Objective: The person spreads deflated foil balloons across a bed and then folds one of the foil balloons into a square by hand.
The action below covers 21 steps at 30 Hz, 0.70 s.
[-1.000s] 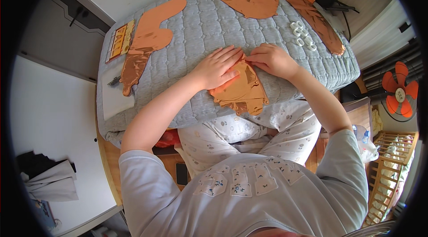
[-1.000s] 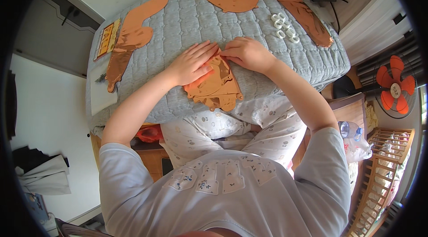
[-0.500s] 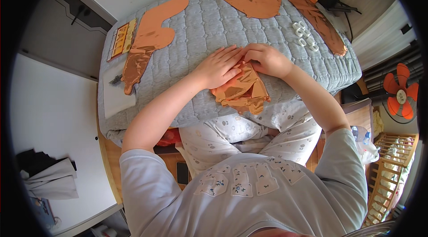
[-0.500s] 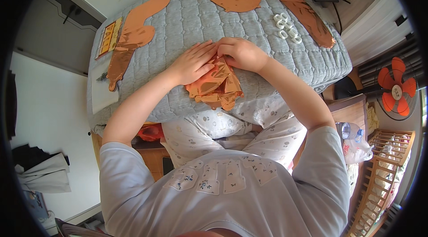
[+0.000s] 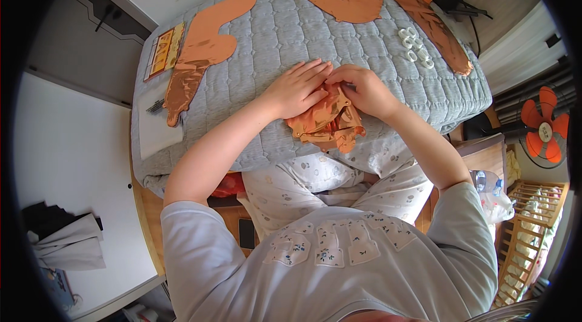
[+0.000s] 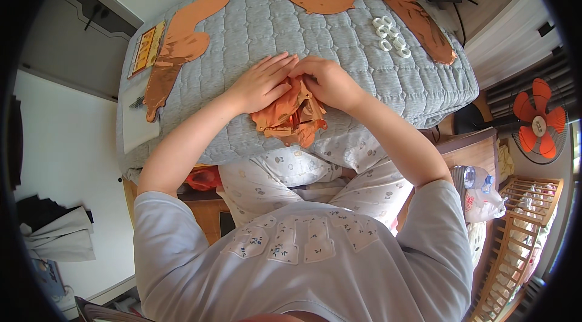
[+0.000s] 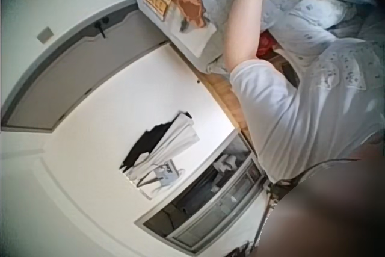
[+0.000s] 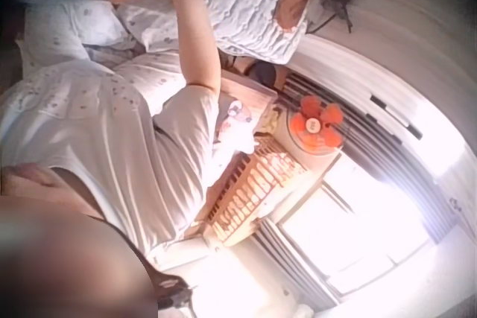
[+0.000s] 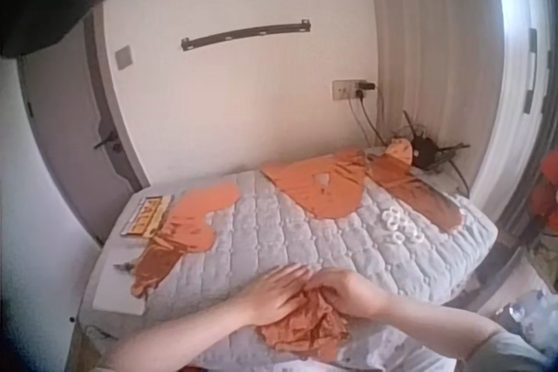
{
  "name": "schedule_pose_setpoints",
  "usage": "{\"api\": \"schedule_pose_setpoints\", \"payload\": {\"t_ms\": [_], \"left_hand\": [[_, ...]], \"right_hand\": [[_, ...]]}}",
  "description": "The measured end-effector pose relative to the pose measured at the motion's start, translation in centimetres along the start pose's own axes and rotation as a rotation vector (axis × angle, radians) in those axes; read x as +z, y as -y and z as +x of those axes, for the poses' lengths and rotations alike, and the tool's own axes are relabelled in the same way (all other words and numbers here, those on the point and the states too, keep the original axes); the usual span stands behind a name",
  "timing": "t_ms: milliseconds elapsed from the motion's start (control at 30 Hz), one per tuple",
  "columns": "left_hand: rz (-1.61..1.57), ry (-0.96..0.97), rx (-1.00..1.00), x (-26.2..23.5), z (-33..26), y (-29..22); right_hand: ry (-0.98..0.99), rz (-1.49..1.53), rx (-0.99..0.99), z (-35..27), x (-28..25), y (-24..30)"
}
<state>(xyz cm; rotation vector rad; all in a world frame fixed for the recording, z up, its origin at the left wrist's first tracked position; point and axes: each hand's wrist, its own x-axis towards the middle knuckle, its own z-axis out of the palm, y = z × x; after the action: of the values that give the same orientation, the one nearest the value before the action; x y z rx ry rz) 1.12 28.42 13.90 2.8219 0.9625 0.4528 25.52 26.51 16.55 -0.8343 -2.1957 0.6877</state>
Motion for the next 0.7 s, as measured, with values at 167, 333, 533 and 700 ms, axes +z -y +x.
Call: {"api": "schedule_pose_setpoints", "payload": {"t_ms": [167,333,533,700], "left_hand": [[0.001,0.051,-0.02,-0.2,0.1,-0.1],[0.013,0.05,-0.03,-0.1,0.0,0.0],[0.022,0.044,-0.028,-0.2,0.0,-0.2],[0.02,0.043,-0.017,-0.1,0.0,-0.2]], "right_hand": [[-0.002,0.106,0.011,-0.4,-0.2,-0.5],[-0.022,-0.033,0.021,-1.0,-0.2,0.5],[-0.015,-0.085,0.059,-1.7,-0.6,1.4],[-0.044,-0.106,0.041,-2.0,-0.5,0.8]]}}
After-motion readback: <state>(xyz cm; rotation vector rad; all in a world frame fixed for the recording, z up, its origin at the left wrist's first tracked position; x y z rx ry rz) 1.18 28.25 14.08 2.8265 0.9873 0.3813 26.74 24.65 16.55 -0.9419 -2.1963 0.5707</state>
